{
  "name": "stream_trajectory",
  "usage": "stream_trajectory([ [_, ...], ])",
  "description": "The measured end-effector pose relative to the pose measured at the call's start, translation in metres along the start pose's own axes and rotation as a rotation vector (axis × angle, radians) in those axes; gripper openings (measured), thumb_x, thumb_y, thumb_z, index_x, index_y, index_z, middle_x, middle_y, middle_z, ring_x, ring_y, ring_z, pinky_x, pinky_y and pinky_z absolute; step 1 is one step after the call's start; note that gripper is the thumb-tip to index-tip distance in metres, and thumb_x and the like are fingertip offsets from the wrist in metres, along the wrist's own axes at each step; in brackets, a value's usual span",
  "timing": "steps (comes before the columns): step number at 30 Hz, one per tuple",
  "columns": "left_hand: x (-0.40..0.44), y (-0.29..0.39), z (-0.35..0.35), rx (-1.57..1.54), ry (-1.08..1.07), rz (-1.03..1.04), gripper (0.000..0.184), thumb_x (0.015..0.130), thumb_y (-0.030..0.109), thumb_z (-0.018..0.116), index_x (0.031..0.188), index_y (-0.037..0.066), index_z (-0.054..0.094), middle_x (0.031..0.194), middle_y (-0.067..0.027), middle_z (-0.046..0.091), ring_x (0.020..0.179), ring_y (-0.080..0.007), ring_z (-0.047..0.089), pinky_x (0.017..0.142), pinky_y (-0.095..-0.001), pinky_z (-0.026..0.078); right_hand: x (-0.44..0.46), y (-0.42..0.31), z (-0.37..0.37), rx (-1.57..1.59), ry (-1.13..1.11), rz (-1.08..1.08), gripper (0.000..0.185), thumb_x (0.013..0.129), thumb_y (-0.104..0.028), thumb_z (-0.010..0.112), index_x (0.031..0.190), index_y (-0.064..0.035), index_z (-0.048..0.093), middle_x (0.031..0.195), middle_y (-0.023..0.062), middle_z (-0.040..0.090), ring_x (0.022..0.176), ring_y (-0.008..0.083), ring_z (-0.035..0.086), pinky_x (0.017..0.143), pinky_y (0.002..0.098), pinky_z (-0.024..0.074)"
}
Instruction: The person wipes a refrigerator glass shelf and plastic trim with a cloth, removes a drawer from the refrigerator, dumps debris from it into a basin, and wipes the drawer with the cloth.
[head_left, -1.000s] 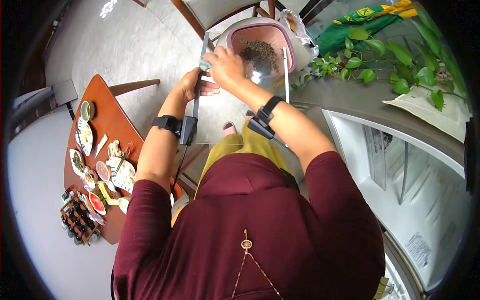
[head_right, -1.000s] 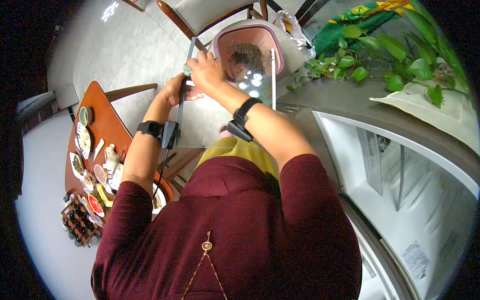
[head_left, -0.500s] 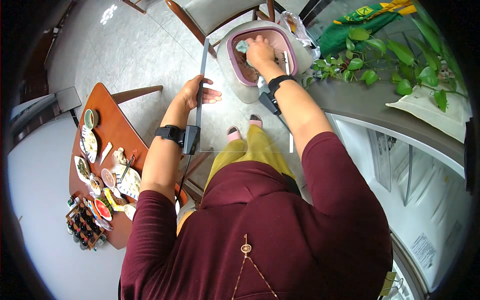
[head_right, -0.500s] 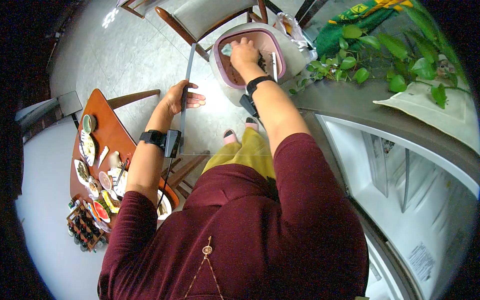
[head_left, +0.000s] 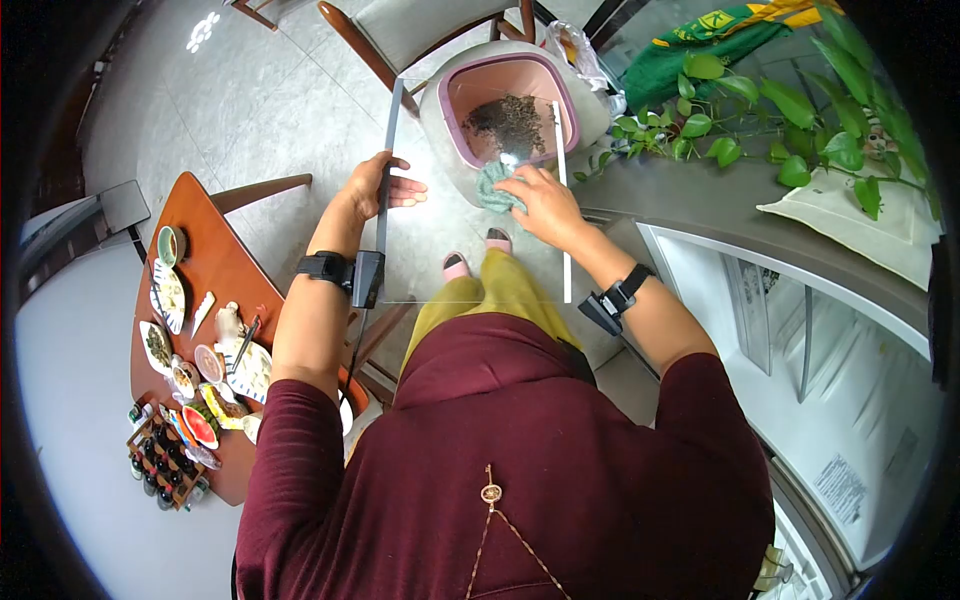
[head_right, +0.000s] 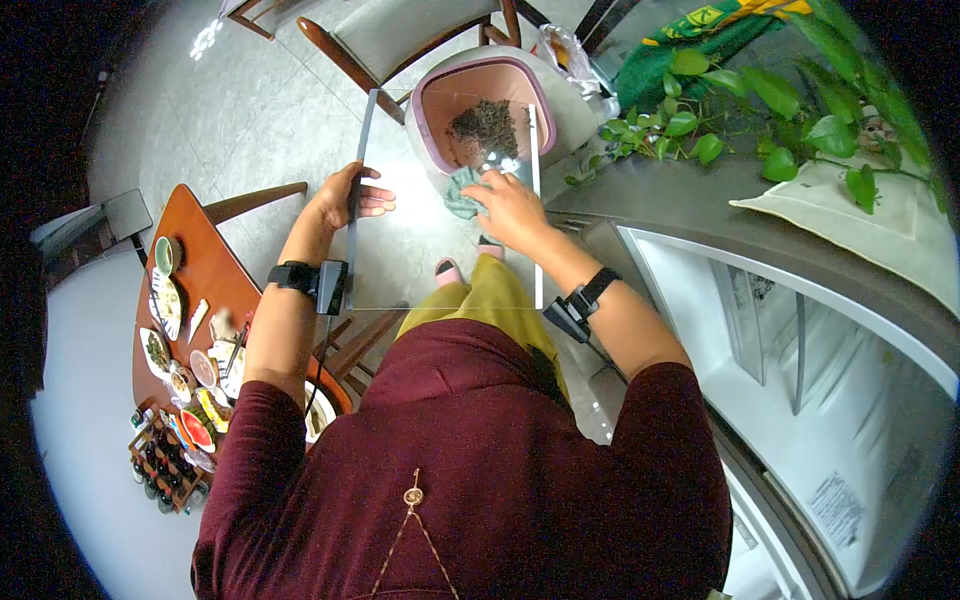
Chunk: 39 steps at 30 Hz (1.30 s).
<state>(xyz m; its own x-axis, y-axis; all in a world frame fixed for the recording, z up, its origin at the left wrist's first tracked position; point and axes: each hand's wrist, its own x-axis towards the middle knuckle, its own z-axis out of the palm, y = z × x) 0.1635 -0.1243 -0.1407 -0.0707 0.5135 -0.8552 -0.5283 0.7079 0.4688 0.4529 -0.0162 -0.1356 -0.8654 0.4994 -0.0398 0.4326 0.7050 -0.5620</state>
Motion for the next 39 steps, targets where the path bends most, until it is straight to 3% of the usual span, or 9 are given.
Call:
stream_trajectory([
  [5,0.002,0.0,-0.003,0.03,0.002,-0.002,0.042,0.1,0.04,0.025,0.107,0.004,0.046,0.094,-0.0276,0.065,0.078,-0.0352,0.069,0.063,-0.036,0.058,0.02,0.044,0.01,-0.059,0.014,0.063,0.038,0.075,-0.012,0.067,0.111,-0.024,0.063,0.112,0.0077,0.055,0.107,0.0295,0.053,0.089,0.0405,0.0472],
  [10,0.004,0.002,-0.004,0.01,0.003,-0.018,0.041,0.1,0.039,0.022,0.105,0.004,0.044,0.094,-0.0298,0.064,0.078,-0.038,0.068,0.065,-0.0394,0.057,0.073,0.091,0.02,-0.201,0.176,0.125,0.037,0.076,-0.01,0.062,0.109,-0.0258,0.063,0.113,0.0077,0.055,0.107,0.0313,0.053,0.091,0.0423,0.0448],
  [17,-0.001,0.006,-0.003,0.033,-0.003,-0.012,0.04,0.1,0.037,0.022,0.105,0.003,0.044,0.093,-0.0299,0.064,0.077,-0.0368,0.068,0.066,-0.0397,0.058,0.122,0.124,0.021,-0.222,0.145,0.309,0.037,0.08,-0.01,0.056,0.112,-0.0289,0.062,0.119,0.0085,0.053,0.112,0.0319,0.05,0.093,0.045,0.0441],
  [22,-0.002,0.007,-0.001,0.03,0.015,-0.014,0.04,0.1,0.036,0.022,0.104,0.003,0.044,0.093,-0.0298,0.064,0.077,-0.0363,0.068,0.066,-0.0395,0.058,0.117,0.105,0.005,-0.111,0.216,0.337,0.036,0.08,-0.014,0.061,0.114,-0.0263,0.061,0.12,0.0091,0.052,0.112,0.0331,0.05,0.094,0.0444,0.0443],
  [27,-0.002,0.009,-0.001,0.031,0.02,-0.033,0.041,0.101,0.038,0.021,0.104,0.003,0.044,0.092,-0.0302,0.064,0.076,-0.0371,0.068,0.066,-0.0393,0.058,0.071,0.047,-0.003,0.069,0.224,0.086,0.038,0.076,-0.013,0.066,0.112,-0.0231,0.062,0.113,0.0079,0.053,0.105,0.032,0.052,0.088,0.0418,0.0473],
  [29,-0.002,0.008,-0.001,0.029,0.017,-0.027,0.042,0.101,0.038,0.021,0.104,0.003,0.044,0.092,-0.0303,0.064,0.076,-0.0375,0.068,0.066,-0.0393,0.058,0.051,0.022,-0.004,0.053,0.111,0.039,0.04,0.074,-0.012,0.067,0.112,-0.023,0.062,0.111,0.007,0.053,0.103,0.0312,0.053,0.086,0.0414,0.0479],
  [33,-0.002,0.009,-0.002,0.032,0.011,-0.036,0.042,0.101,0.038,0.021,0.104,0.003,0.044,0.092,-0.0303,0.064,0.076,-0.0381,0.068,0.065,-0.0395,0.058,0.041,0.015,0.021,0.01,0.093,-0.048,0.039,0.072,-0.013,0.069,0.109,-0.0228,0.064,0.11,0.0093,0.053,0.104,0.0298,0.052,0.084,0.0421,0.0481],
  [37,-0.003,0.008,-0.002,0.05,0.013,-0.036,0.042,0.101,0.038,0.021,0.104,0.003,0.044,0.092,-0.0303,0.064,0.077,-0.038,0.068,0.066,-0.0395,0.058,0.082,0.037,0.033,-0.115,0.141,0.046,0.036,0.073,-0.017,0.068,0.108,-0.0252,0.065,0.109,0.0097,0.054,0.105,0.0305,0.052,0.083,0.0437,0.0481],
  [39,-0.003,0.009,-0.001,0.04,0.013,-0.023,0.041,0.101,0.037,0.021,0.104,0.003,0.044,0.093,-0.0304,0.064,0.078,-0.0377,0.068,0.066,-0.0395,0.058,0.109,0.056,0.035,-0.131,0.164,0.135,0.031,0.078,-0.017,0.061,0.107,-0.0267,0.065,0.108,0.0098,0.054,0.105,0.0312,0.053,0.083,0.0446,0.0481],
])
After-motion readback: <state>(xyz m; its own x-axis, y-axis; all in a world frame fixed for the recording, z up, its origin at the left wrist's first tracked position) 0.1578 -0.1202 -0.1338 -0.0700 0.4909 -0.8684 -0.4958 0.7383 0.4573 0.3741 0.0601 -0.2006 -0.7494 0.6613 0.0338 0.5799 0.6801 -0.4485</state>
